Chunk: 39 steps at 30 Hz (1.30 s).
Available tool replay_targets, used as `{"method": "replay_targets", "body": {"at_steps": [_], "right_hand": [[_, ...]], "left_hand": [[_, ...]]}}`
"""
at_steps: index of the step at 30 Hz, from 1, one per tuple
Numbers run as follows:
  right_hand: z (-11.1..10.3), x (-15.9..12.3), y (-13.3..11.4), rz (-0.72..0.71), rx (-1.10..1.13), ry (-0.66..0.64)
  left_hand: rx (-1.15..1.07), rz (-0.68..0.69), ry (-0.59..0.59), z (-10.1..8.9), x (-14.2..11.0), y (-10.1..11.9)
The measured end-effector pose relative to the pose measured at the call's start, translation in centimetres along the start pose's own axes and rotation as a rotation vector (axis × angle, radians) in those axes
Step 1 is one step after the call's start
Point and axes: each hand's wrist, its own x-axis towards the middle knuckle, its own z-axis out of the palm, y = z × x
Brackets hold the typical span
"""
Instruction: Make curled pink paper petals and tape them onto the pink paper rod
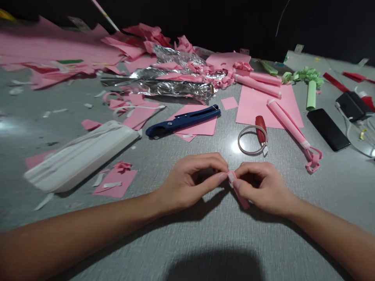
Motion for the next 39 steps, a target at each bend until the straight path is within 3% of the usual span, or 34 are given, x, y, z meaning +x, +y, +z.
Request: {"method": "replay_targets", "body": {"at_steps": [9, 14, 20, 25, 28, 31, 34, 36, 39], "right_hand": [[-0.1, -0.1, 0.1, 0.022, -0.022, 0.022], [-0.1, 0.1, -0.1, 0.016, 0.039, -0.015], [-0.1, 0.3, 0.6, -0.026, 0.074, 0.078], [-0.1, 0.2, 0.8, 0.002, 0.102, -0.002], [0.0, 0.0, 0.8, -0.07, 0.024, 0.092], [0.2, -0.3, 0.7, -0.206, -0.116, 0.22], [0.5, -0.6, 0.3, -0.405, -0.284, 0.307], [0.6, -0.8, 0.0, -0.521, -0.368, 0.363], [0.9, -1.0, -0.4, -0.617, -0.427, 0.402]], "left_hand": [[-0.004, -0.023, -0.016, 0.1, 0.0, 0.0], [0.016, -0.002, 0.039, 0.2, 0.0, 0.1], [0.008, 0.033, 0.017, 0.1, 0.0, -0.1], [0.046, 0.122, 0.054, 0.3, -0.5, -0.1], [0.02, 0.169, 0.175, 0.9, -1.2, -0.2], [0.103, 0.298, 0.344, 1.4, -1.7, -0.2], [0.284, 0.388, 0.304, 1.4, -1.6, -0.2], [0.364, 0.361, 0.237, 1.2, -1.4, -0.2], [0.406, 0.327, 0.226, 1.1, -1.2, -0.4]]}}
